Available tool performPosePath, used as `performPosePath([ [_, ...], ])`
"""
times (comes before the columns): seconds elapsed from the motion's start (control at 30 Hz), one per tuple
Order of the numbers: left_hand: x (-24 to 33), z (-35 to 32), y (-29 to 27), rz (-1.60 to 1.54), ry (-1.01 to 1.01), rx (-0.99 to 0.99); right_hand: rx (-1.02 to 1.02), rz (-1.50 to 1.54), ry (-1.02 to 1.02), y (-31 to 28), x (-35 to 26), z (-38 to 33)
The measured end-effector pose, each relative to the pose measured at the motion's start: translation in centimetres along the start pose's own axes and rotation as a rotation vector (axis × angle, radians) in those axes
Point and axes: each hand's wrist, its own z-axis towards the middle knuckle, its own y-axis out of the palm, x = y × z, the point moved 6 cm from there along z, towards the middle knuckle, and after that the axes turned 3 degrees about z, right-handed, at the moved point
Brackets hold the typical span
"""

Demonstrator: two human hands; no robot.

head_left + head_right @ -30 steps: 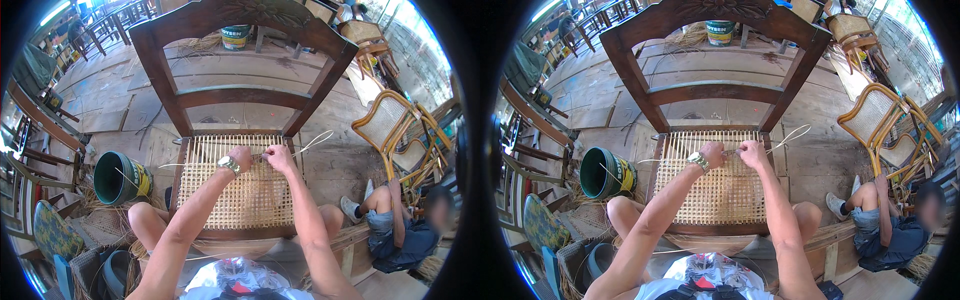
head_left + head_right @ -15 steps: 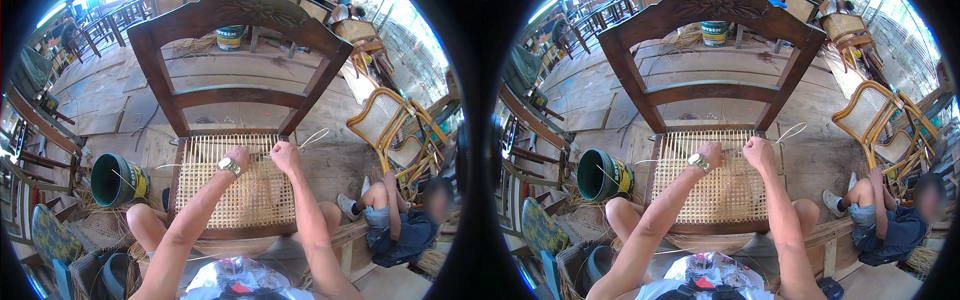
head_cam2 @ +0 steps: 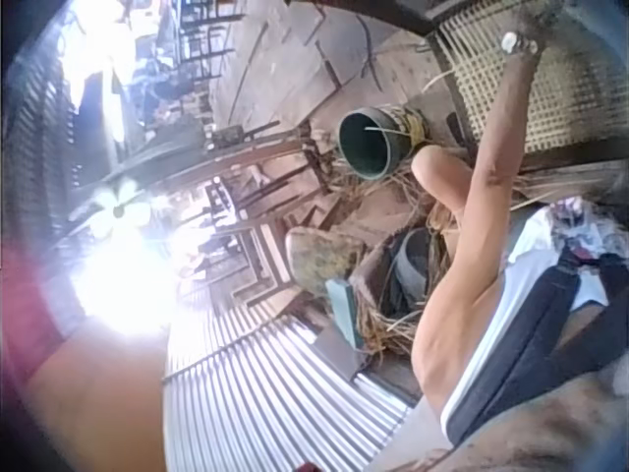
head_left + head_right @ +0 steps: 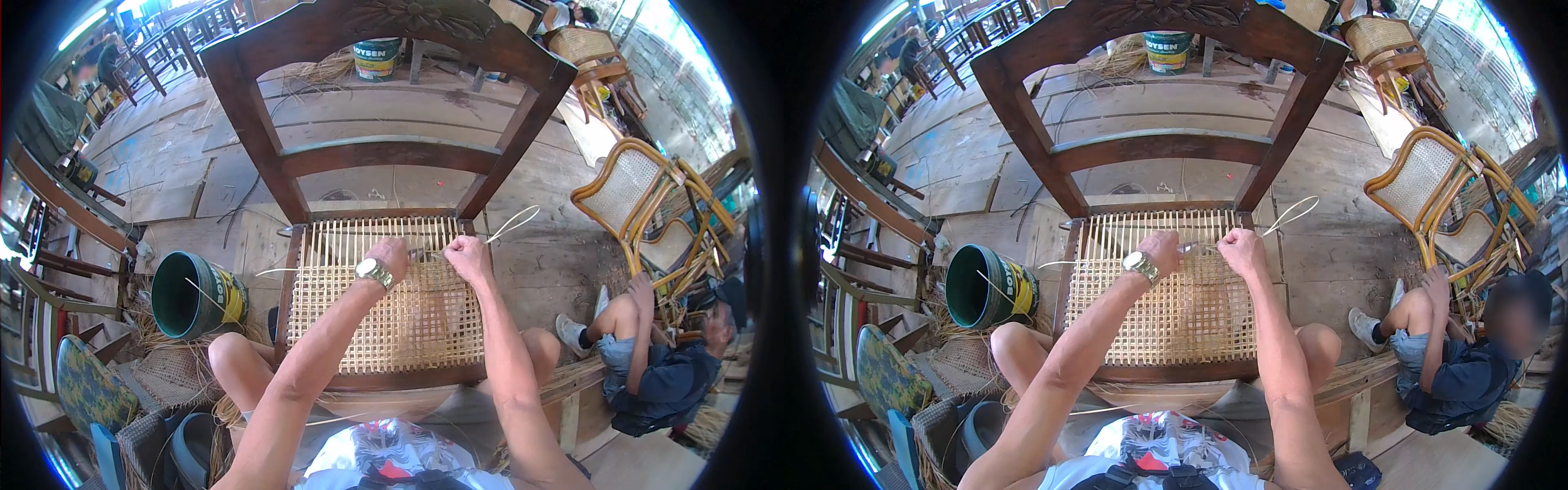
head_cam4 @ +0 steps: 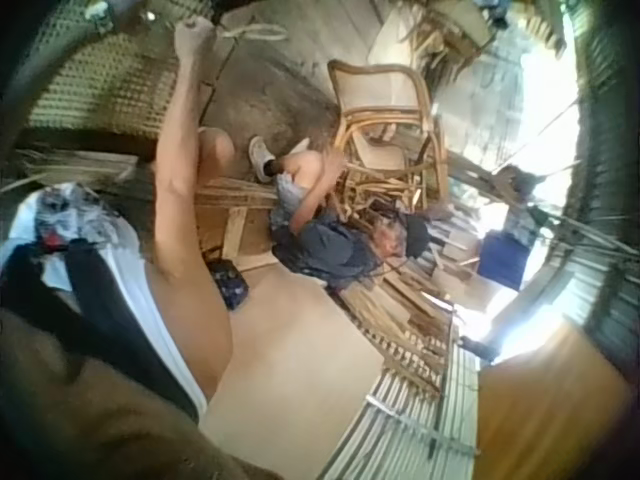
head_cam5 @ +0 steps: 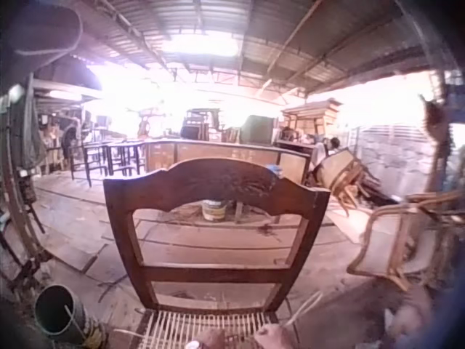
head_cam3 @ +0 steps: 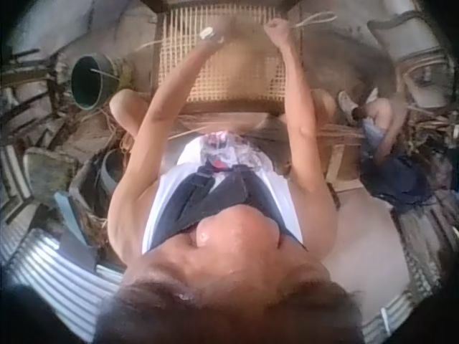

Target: Weaving or repairing the rattan seat of a wooden chair.

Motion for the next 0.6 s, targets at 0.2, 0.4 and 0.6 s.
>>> performPosePath([
  [0.2,-0.2,0.2,0.4,0.001,0.025,0.026,0.124,-0.123,-0.052,-0.3,-1.7,-0.7],
  [0.4,-0.1,-0.1,-0.1,-0.004,0.042,0.069,0.078,-0.095,-0.019,0.5,-0.9,-0.4],
  [0.6,-0.4,0.4,0.3,0.005,0.053,0.047,-0.104,-0.074,-0.108,3.2,-2.1,0.5],
])
